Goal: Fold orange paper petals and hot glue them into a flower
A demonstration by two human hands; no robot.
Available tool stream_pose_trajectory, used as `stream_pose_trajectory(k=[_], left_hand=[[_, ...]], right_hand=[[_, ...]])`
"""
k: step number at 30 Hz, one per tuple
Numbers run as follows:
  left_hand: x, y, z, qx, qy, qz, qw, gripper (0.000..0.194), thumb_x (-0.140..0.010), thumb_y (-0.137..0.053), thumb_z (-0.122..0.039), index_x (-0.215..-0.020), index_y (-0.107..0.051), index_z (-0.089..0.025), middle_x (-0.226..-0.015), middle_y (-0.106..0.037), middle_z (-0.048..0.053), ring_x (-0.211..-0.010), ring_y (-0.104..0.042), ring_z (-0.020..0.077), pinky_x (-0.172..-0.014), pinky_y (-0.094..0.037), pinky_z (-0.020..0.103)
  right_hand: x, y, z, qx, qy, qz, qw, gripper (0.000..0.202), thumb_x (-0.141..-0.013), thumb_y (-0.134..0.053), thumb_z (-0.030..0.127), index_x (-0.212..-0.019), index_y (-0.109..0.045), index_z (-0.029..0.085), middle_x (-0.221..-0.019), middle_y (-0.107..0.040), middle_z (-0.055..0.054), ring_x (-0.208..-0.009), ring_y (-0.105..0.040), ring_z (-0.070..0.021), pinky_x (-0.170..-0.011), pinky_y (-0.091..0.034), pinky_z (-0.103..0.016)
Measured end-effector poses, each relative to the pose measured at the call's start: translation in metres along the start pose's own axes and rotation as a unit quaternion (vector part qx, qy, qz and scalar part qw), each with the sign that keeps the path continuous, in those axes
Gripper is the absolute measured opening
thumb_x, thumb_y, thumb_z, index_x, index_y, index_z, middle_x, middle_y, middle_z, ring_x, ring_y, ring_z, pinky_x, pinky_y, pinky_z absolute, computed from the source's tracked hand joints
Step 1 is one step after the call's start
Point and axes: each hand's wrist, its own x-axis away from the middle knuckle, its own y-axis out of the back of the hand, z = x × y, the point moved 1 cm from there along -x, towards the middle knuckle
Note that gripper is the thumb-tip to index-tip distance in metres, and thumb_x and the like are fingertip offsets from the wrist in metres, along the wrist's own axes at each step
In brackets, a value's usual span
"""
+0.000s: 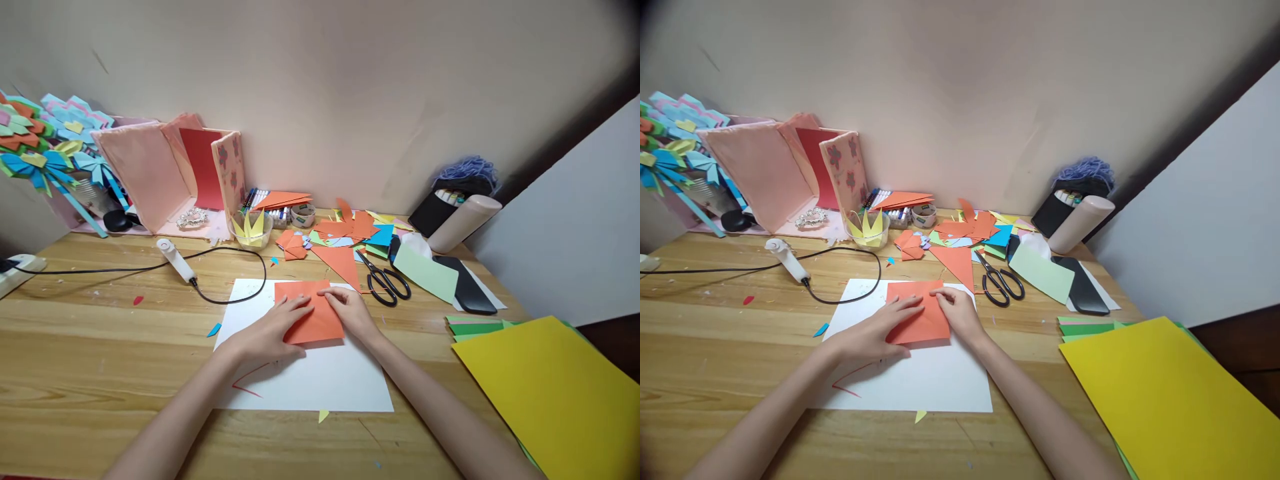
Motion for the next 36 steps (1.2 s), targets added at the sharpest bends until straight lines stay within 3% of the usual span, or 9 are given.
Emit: stream_pose_trajectory(k=[3, 6, 9, 11, 13, 16, 21, 27, 36], left_hand=[[-0.004, 0.002, 0.0, 0.058, -0.011, -0.027, 0.998, 0.042, -0.075, -0.056, -0.028, -0.117, -0.057, -0.032, -0.136, -0.044, 0.001, -0.129, -0.033, 0.0241, -0.11, -0.015, 0.042], [-0.008, 0.004, -0.003, 0.061, -0.002, -0.079, 0.995, 0.026, -0.079, -0.049, -0.025, -0.096, -0.068, -0.027, -0.112, -0.064, 0.003, -0.107, -0.054, 0.0233, -0.096, -0.037, 0.036], [-0.012, 0.003, -0.003, 0.045, 0.027, -0.134, 0.99, 0.029, -0.083, -0.041, -0.03, -0.075, -0.068, -0.02, -0.07, -0.066, 0.002, -0.066, -0.058, 0.0176, -0.066, -0.043, 0.028], [-0.014, 0.001, -0.001, 0.041, 0.043, -0.154, 0.986, 0.035, -0.084, -0.039, -0.035, -0.067, -0.065, -0.018, -0.057, -0.058, -0.001, -0.054, -0.05, 0.0144, -0.057, -0.038, 0.025], [-0.017, -0.001, 0.003, 0.035, 0.056, -0.18, 0.981, 0.034, -0.084, -0.041, -0.037, -0.068, -0.064, -0.017, -0.059, -0.058, 0.0, -0.055, -0.049, 0.0144, -0.057, -0.036, 0.025], [-0.02, -0.003, 0.009, 0.036, 0.063, -0.256, 0.964, 0.024, -0.081, -0.048, -0.035, -0.086, -0.065, -0.019, -0.083, -0.065, 0.004, -0.075, -0.057, 0.0191, -0.07, -0.041, 0.028], [-0.022, -0.007, 0.018, 0.018, 0.063, -0.366, 0.928, 0.04, -0.075, -0.058, -0.027, -0.115, -0.051, -0.023, -0.118, -0.053, 0.008, -0.11, -0.049, 0.0236, -0.093, -0.038, 0.036], [-0.023, -0.01, 0.014, -0.138, -0.012, -0.306, 0.942, 0.023, -0.084, -0.044, -0.021, -0.101, -0.06, -0.023, -0.119, -0.052, 0.008, -0.113, -0.046, 0.0232, -0.096, -0.037, 0.041], [-0.022, -0.018, 0.019, -0.047, -0.011, -0.241, 0.969, 0.028, -0.085, -0.044, -0.025, -0.103, -0.065, -0.024, -0.111, -0.063, 0.006, -0.103, -0.056, 0.0225, -0.091, -0.042, 0.038]], right_hand=[[0.001, 0.006, -0.001, 0.001, -0.014, -0.008, 1.0, 0.049, -0.087, -0.033, 0.051, -0.092, -0.067, 0.016, -0.086, -0.064, -0.01, -0.079, -0.06, -0.0194, -0.071, -0.046, -0.032], [0.003, 0.015, 0.004, 0.035, 0.074, -0.001, 0.997, 0.067, -0.086, -0.017, 0.062, -0.096, -0.066, 0.018, -0.102, -0.057, -0.012, -0.091, -0.056, -0.0211, -0.075, -0.046, -0.033], [0.004, 0.019, 0.011, 0.097, 0.216, 0.049, 0.97, 0.069, -0.076, -0.025, 0.074, -0.095, -0.066, 0.021, -0.123, -0.047, -0.011, -0.115, -0.042, -0.0266, -0.095, -0.034, -0.04], [0.003, 0.019, 0.012, 0.106, 0.237, 0.082, 0.962, 0.061, -0.072, -0.04, 0.073, -0.093, -0.064, 0.021, -0.117, -0.052, -0.011, -0.112, -0.044, -0.0264, -0.095, -0.034, -0.04], [0.002, 0.016, 0.01, 0.095, 0.187, 0.093, 0.973, 0.047, -0.074, -0.049, 0.063, -0.086, -0.062, 0.019, -0.096, -0.06, -0.008, -0.092, -0.053, -0.0219, -0.081, -0.042, -0.033], [0.0, 0.011, 0.005, 0.09, 0.097, 0.057, 0.99, 0.036, -0.081, -0.049, 0.05, -0.067, -0.054, 0.018, -0.065, -0.055, -0.001, -0.062, -0.049, -0.0148, -0.059, -0.039, -0.026], [-0.005, 0.007, 0.003, 0.165, 0.099, -0.057, 0.98, 0.034, -0.076, -0.057, 0.043, -0.057, -0.042, 0.019, -0.062, -0.048, 0.001, -0.06, -0.043, -0.0133, -0.057, -0.033, -0.025], [-0.01, 0.001, 0.002, 0.223, 0.124, -0.082, 0.963, 0.024, -0.075, -0.059, 0.036, -0.063, -0.045, 0.02, -0.066, -0.051, -0.001, -0.07, -0.046, -0.0172, -0.062, -0.035, -0.027], [-0.012, -0.003, -0.001, 0.242, 0.111, -0.08, 0.961, 0.025, -0.078, -0.056, 0.034, -0.064, -0.041, 0.02, -0.064, -0.045, 0.002, -0.06, -0.042, -0.0131, -0.057, -0.033, -0.025]])
